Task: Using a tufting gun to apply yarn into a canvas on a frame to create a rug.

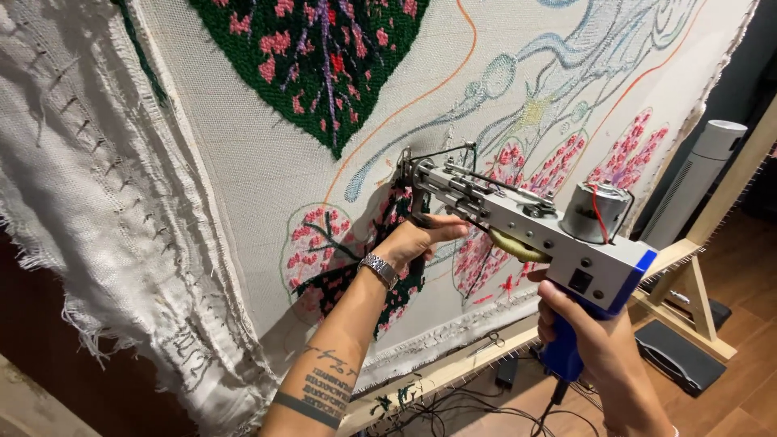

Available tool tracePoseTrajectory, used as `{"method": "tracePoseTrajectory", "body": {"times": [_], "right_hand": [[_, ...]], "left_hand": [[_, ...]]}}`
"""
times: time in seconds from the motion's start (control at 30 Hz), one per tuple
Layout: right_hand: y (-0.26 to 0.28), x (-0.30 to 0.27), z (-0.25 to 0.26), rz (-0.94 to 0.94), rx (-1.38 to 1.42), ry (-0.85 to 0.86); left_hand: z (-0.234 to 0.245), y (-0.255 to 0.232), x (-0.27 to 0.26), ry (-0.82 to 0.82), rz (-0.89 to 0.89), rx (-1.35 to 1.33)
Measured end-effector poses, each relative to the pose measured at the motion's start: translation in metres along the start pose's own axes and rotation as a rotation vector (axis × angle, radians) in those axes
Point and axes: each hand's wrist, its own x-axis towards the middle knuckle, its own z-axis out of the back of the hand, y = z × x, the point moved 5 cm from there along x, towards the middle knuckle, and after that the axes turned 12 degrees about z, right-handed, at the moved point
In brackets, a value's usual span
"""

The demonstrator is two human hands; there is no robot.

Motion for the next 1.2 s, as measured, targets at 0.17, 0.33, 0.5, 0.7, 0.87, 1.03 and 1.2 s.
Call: {"method": "tracePoseTrajectory", "body": {"times": [0.17,0.33,0.5,0.7,0.87,1.03,1.2], "right_hand": [[0.003,-0.015,0.025,0.033,0.02,0.033],[-0.004,-0.024,0.06,0.124,0.015,0.056],[-0.002,-0.034,0.069,0.136,0.09,0.065],[-0.014,-0.044,0.079,0.077,0.152,0.043],[-0.017,-0.05,0.082,0.055,0.119,0.031],[-0.022,-0.054,0.084,0.053,0.07,-0.023],[-0.039,-0.058,0.093,0.017,0.065,-0.07]], "left_hand": [[-0.026,0.0,-0.005,0.142,0.026,-0.029],[-0.049,0.004,-0.003,0.255,0.034,-0.065],[-0.061,-0.009,-0.01,0.226,0.002,-0.023],[-0.05,-0.019,-0.041,0.02,-0.022,0.235],[0.005,-0.029,-0.069,-0.555,-0.244,0.592],[0.039,-0.039,-0.076,-1.019,-0.615,0.638],[0.045,-0.032,-0.057,-1.108,-0.632,0.669]]}}
